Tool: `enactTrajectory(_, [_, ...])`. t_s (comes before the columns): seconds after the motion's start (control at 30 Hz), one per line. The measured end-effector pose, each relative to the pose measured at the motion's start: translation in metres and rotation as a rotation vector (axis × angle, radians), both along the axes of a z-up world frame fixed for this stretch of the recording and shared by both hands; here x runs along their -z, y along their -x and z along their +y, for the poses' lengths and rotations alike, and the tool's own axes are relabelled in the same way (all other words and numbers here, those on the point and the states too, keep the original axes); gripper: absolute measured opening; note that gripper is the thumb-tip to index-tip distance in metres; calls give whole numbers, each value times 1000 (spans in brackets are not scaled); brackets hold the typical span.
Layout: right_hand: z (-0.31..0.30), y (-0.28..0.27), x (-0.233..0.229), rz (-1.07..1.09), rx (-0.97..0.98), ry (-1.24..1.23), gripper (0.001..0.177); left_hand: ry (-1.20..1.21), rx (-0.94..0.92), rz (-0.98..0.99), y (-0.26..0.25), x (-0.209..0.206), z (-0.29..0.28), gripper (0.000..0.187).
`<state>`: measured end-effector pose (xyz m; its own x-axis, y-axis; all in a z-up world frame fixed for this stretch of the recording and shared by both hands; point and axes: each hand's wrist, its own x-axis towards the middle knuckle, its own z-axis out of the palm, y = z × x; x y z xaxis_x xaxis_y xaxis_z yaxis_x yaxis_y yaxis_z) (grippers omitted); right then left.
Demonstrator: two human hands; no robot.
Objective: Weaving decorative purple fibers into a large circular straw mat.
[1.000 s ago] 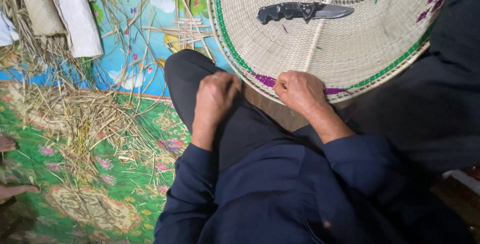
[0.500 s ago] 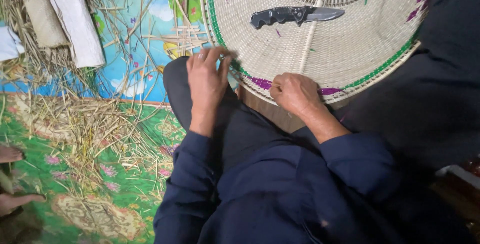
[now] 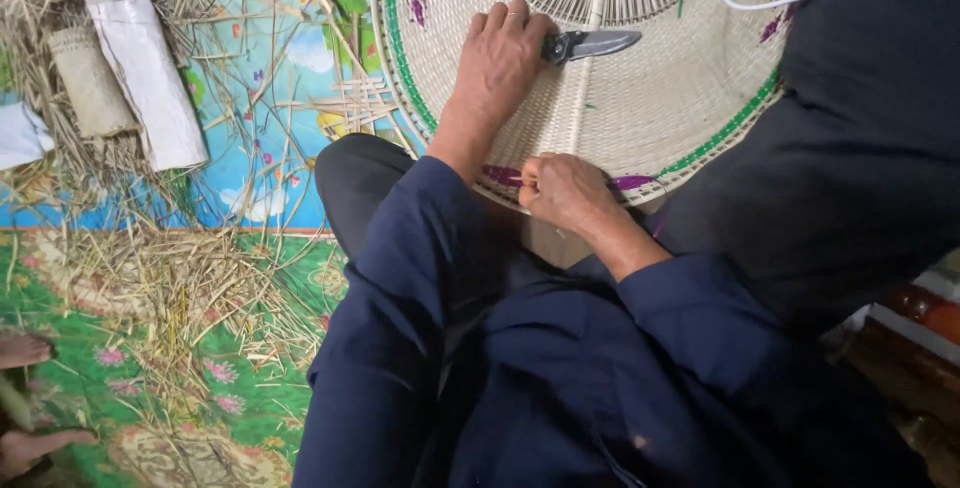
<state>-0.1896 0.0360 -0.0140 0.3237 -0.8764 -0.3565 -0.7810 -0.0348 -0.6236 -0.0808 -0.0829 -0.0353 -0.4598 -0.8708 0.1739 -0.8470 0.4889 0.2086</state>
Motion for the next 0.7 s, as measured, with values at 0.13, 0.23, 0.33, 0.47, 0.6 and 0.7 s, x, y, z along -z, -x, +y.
enactTrajectory(0.13, [3,1,3,4,-16,29,10,-180,13,-26,-14,-14,4,33])
enactTrajectory(0.23, [4,3,6,-10,-13,33,6,-403,-81,149,-39,-52,18,19])
enactTrajectory(0.33, [3,5,13,-33,-49,-8,9,-549,-174,300,-84,-89,43,43])
enactTrajectory(0.47, [-1,6,20,2,-83,-129,16,-816,-385,256,-116,-129,94,43])
enactTrajectory(0.6, [-4,5,12,61,-89,-130,18,-1005,-494,337,-108,-133,138,39])
enactTrajectory(0.7, [-4,5,13,95,-84,-151,20,-1091,-472,224,-88,-122,150,42])
